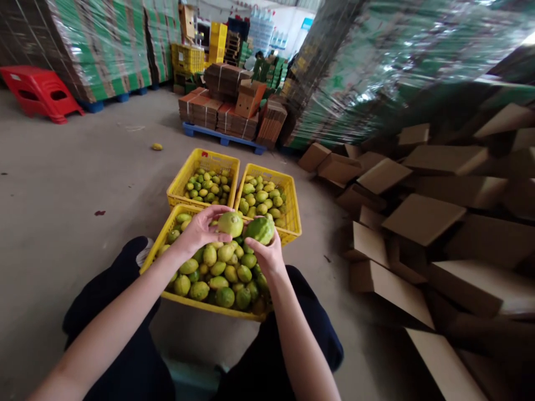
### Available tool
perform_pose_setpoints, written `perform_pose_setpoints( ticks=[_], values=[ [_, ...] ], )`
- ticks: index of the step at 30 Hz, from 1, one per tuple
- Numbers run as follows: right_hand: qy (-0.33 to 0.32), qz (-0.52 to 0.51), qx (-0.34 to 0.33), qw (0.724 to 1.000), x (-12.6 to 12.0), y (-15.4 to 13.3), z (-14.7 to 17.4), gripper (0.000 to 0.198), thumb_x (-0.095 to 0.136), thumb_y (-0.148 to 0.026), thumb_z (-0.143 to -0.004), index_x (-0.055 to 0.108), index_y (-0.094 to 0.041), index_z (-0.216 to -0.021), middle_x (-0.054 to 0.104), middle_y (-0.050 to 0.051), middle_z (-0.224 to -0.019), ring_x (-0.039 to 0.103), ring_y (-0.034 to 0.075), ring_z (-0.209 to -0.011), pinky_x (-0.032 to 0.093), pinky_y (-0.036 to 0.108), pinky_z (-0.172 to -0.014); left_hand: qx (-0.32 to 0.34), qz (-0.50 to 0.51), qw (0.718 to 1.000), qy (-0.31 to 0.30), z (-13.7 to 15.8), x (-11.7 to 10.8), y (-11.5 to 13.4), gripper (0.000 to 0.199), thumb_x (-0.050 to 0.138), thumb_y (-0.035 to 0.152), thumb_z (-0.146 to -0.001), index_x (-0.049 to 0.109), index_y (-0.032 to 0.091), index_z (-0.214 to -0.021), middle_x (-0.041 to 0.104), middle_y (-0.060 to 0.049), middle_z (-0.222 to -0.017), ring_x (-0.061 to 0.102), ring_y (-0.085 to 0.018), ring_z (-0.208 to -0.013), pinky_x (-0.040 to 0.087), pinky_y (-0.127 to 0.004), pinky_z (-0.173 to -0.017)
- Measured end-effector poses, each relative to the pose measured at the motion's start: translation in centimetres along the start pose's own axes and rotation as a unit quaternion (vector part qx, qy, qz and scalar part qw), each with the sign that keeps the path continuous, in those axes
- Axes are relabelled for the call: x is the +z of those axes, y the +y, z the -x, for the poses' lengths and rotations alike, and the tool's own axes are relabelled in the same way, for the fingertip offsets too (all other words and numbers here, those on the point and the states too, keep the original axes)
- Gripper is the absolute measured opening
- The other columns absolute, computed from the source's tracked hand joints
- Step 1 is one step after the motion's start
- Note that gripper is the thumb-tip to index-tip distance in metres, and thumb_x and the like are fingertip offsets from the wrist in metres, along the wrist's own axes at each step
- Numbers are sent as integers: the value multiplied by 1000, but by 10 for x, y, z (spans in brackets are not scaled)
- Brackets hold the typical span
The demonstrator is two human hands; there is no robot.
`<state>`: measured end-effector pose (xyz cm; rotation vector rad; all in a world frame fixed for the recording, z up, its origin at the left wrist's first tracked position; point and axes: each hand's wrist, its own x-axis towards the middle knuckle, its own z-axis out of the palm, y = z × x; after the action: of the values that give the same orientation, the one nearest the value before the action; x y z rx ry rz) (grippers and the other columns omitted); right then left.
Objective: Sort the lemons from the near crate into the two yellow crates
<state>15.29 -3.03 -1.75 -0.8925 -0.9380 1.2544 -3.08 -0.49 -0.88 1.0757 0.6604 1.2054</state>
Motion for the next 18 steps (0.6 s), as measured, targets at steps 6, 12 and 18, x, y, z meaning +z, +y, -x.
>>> perform_pose_setpoints(
  ticks=[6,12,18],
  values=[
    [7,278,-163,947,-5,3,1,52,84,-18,-62,62,-28,-108,65,3,-110,61,25,-104,48,41,-98,48,-43,998,4,3,0,1,55,92,16,-53,73,22,-105,70,-5,-113,62,-24,-111,49,-40,-102],
    [27,390,-315,865,-4,13,1,46,69,-17,-75,56,-27,-118,61,7,-117,59,27,-111,49,47,-99,85,-101,991,-26,3,-3,-4,56,92,21,-56,73,23,-109,64,-6,-119,60,-25,-116,49,-40,-104],
    [0,323,-225,919,-5,14,1,53,73,-18,-72,51,-27,-119,63,6,-119,61,25,-110,48,45,-101,68,-153,986,3,3,1,-7,58,89,27,-63,72,26,-118,54,-6,-125,56,-25,-120,49,-37,-105]
  ],
)
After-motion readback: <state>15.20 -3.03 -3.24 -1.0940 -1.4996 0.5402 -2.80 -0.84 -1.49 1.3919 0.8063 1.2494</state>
